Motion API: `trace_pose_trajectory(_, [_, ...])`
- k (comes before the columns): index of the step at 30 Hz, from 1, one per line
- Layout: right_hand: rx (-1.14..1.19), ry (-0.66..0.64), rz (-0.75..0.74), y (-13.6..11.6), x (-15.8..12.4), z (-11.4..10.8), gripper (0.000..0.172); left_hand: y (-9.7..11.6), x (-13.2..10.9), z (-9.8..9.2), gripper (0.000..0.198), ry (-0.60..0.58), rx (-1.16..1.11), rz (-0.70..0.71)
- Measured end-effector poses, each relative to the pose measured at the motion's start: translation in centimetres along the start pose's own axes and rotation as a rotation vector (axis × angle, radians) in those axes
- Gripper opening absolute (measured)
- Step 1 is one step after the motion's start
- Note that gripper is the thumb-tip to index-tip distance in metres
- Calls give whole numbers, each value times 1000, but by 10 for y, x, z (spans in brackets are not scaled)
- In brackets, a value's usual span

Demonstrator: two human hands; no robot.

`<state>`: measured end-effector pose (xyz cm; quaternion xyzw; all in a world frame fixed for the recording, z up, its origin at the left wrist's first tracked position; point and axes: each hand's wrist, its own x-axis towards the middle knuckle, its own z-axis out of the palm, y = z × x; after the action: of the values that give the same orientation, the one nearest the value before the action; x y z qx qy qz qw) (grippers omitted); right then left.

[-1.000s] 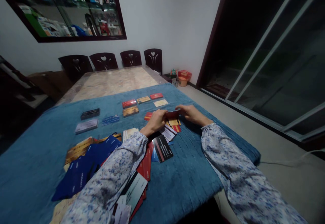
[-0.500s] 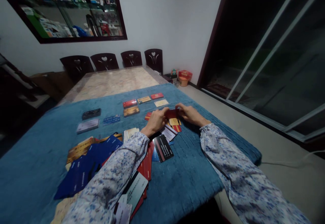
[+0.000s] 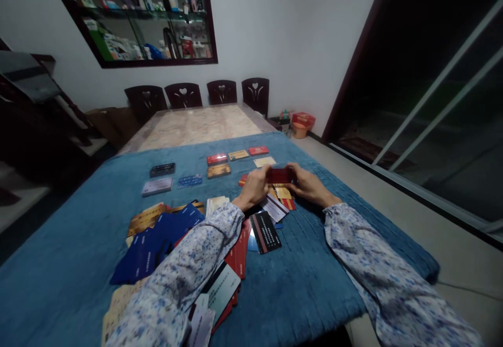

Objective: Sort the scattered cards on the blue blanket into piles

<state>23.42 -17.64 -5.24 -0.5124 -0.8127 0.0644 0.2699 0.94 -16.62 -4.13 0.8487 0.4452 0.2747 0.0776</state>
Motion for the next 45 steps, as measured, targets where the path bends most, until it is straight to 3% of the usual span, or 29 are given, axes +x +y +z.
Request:
trace_pose_trajectory(5, [30, 63, -53, -4, 0, 0, 51, 0, 1, -3, 50, 3, 7, -30])
trace_pose_trajectory(11, [48, 89, -118, -7, 1, 2, 48, 8, 4, -21, 53, -72, 103, -21])
trace_pose_trajectory(20, [-94, 185, -199, -11, 7, -2, 50, 13, 5, -40, 58, -158, 283, 12])
trace_pose_trajectory(24, [-138, 156, -261, -15, 14, -7, 50, 11, 5, -50, 45, -160, 376, 44])
trace_pose_trajectory(29, [-180, 132, -374, -21, 36, -9, 49, 0, 6, -67, 30, -184, 529, 87])
trace_pose_trajectory(39, [-180, 0, -500, -49, 97, -2, 37, -27, 6, -109, 35, -266, 608, 4])
trace_pose_trajectory(45, [-166, -65, -535, -68, 134, 12, 25, -56, 8, -127, 31, -286, 637, -42])
